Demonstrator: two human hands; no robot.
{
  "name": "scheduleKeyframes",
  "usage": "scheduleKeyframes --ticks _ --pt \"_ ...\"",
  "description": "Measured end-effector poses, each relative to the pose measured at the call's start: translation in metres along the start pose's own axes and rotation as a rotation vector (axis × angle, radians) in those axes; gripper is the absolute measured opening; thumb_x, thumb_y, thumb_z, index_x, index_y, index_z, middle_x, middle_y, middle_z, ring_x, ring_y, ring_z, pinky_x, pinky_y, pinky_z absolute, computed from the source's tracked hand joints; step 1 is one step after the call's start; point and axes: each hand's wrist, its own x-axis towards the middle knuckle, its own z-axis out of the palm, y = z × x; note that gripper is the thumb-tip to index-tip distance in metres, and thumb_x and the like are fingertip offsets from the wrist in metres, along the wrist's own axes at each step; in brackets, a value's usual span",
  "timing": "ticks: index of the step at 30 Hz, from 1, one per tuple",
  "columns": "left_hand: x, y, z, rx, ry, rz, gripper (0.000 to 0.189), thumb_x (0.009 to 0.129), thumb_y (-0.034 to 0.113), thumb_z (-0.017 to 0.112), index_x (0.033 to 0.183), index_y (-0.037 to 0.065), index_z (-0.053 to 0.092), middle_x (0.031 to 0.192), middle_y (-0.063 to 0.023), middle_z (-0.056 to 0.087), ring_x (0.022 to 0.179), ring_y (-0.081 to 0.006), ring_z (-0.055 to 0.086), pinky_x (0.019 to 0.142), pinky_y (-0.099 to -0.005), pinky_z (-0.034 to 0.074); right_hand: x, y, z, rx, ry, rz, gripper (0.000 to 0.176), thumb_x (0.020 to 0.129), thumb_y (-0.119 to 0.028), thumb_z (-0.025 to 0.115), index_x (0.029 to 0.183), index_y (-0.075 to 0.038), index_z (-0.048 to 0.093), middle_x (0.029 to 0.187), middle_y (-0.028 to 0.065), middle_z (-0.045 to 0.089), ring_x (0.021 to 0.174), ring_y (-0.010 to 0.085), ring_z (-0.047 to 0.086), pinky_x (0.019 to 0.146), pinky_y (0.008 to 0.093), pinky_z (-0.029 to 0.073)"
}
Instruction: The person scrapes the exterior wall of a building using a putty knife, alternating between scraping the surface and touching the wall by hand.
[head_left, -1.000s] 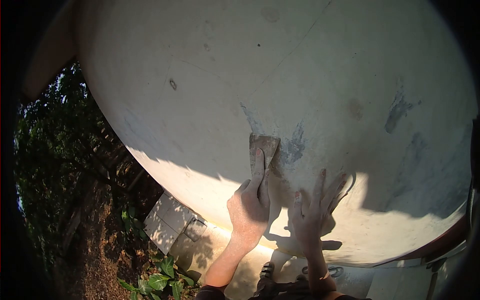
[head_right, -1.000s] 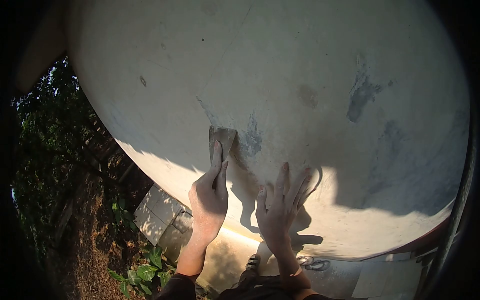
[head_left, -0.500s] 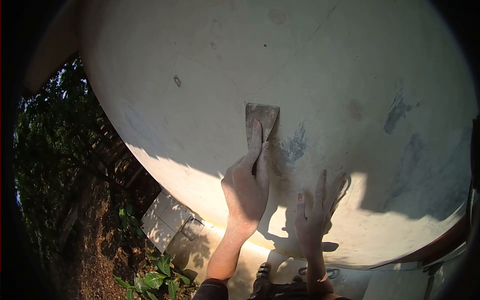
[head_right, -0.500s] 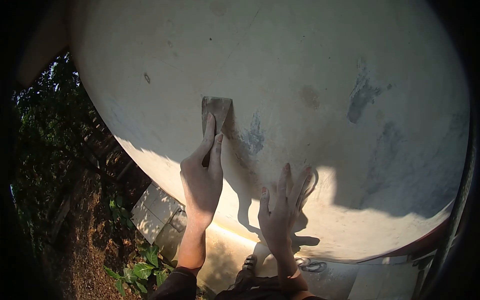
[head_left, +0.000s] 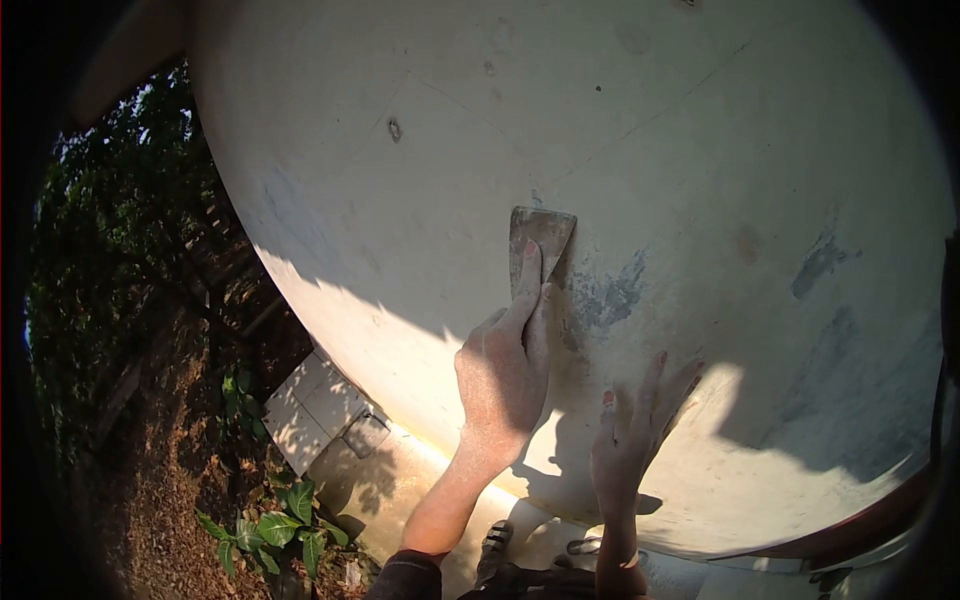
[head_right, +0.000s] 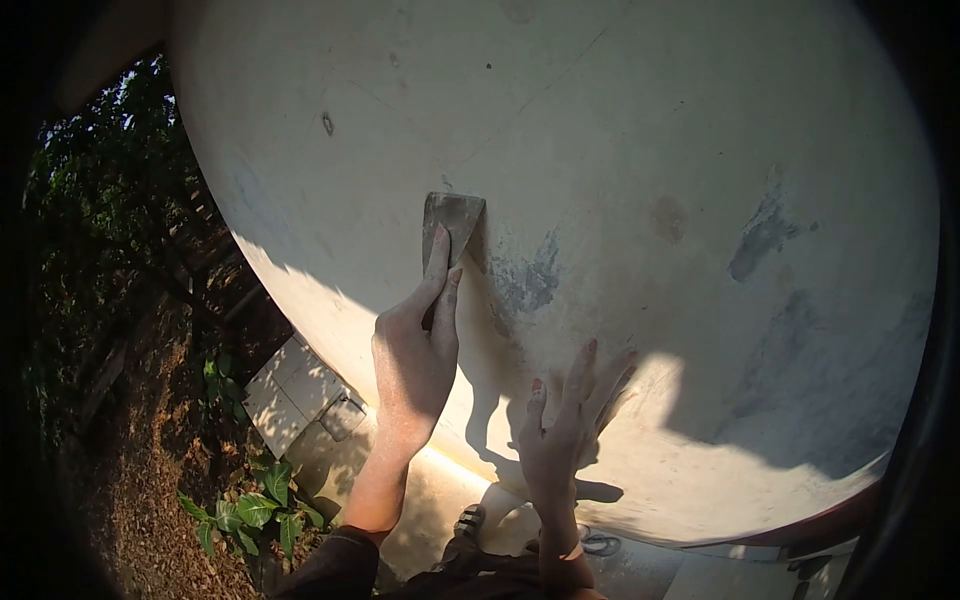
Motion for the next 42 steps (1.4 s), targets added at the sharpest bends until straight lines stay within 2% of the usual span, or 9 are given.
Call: scheduleKeyframes --ticks 5,9,15,18,23,25,33,37,42 --pt "-0.025 -0.014 0.009 0.0 -0.09 -0.03 0.041 0.097 0.011 0.057 0.138 0.01 0.053 0.062 -0.0259 0.047 0.052 -0.0079 0.037 0.05 -0.0291 0.04 0.001 0.002 -0.002 0.015 0.011 -0.014 0.065 0.092 -0.013 0.059 0.151 -0.007 0.033 0.16 0.0235 0.011 0.149 0.0404 0.008 0.119 0.0537 0.011" --pt "0.01 0.012 -0.005 0.041 0.018 0.008 0.042 0.097 0.011 0.057 0.139 0.013 0.053 0.062 -0.0259 0.045 0.054 -0.0092 0.033 0.05 -0.0295 0.04 -0.001 0.001 -0.002 0.0 0.012 -0.015 0.064 0.092 -0.012 0.058 0.15 -0.007 0.034 0.16 0.0233 0.012 0.149 0.0404 0.009 0.119 0.0537 0.011" --pt "-0.025 -0.01 0.01 0.048 -0.104 -0.041 0.043 0.098 0.01 0.055 0.141 0.013 0.051 0.061 -0.0249 0.042 0.052 -0.0109 0.031 0.049 -0.0289 0.039 0.001 0.006 -0.006 0.021 -0.01 0.002 0.066 0.09 -0.015 0.061 0.15 -0.009 0.035 0.159 0.0266 0.012 0.147 0.0452 0.012 0.117 0.0554 0.017" --pt "-0.003 0.002 0.005 0.053 0.026 -0.005 0.04 0.099 0.011 0.054 0.139 0.013 0.053 0.064 -0.0266 0.044 0.054 -0.0081 0.032 0.048 -0.0283 0.038 -0.001 0.007 -0.005 0.031 -0.026 -0.015 0.066 0.09 -0.015 0.06 0.15 -0.009 0.035 0.159 0.0262 0.013 0.147 0.045 0.012 0.117 0.0555 0.018" --pt "-0.006 0.002 -0.001 0.069 0.018 -0.007 0.039 0.099 0.01 0.053 0.138 0.011 0.054 0.065 -0.0275 0.045 0.054 -0.008 0.034 0.048 -0.0294 0.038 -0.004 0.005 -0.001 0.088 -0.021 0.034 0.066 0.09 -0.007 0.061 0.15 -0.009 0.036 0.161 0.0218 0.01 0.148 0.0412 0.01 0.119 0.0506 0.016" --pt "-0.028 -0.013 0.01 0.058 -0.086 -0.052 0.039 0.099 0.009 0.053 0.138 0.01 0.053 0.066 -0.0274 0.045 0.051 -0.0099 0.035 0.048 -0.0299 0.039 -0.004 0.007 -0.003 0.066 -0.017 0.015 0.066 0.09 -0.007 0.061 0.15 -0.009 0.035 0.161 0.0217 0.01 0.148 0.0412 0.01 0.119 0.0502 0.016" --pt "0.008 0.006 -0.007 0.136 0.032 0.039 0.04 0.098 0.01 0.054 0.138 0.015 0.055 0.064 -0.0244 0.052 0.047 -0.0228 0.039 0.05 -0.0314 0.041 -0.003 0.004 -0.003 0.043 -0.009 0.007 0.066 0.09 -0.008 0.061 0.151 -0.009 0.034 0.161 0.0221 0.011 0.148 0.0417 0.011 0.119 0.0491 0.016" --pt "-0.028 -0.009 0.002 0.104 -0.16 -0.025 0.043 0.097 0.007 0.055 0.14 0.01 0.051 0.067 -0.0257 0.052 0.049 -0.0151 0.043 0.051 -0.0318 0.041 -0.003 0.009 -0.007 0.073 -0.055 0.013 0.066 0.09 -0.014 0.062 0.15 -0.011 0.036 0.159 0.0251 0.013 0.147 0.0446 0.011 0.117 0.0563 0.016" --pt "0.012 0.005 -0.004 0.086 -0.001 0.038 0.041 0.097 0.006 0.054 0.138 0.009 0.052 0.07 -0.0288 0.053 0.051 -0.0117 0.042 0.051 -0.0308 0.041 -0.007 0.014 -0.003 0.083 -0.076 0.019 0.066 0.089 -0.014 0.062 0.149 -0.01 0.037 0.159 0.025 0.013 0.147 0.0444 0.012 0.117 0.0581 0.015"
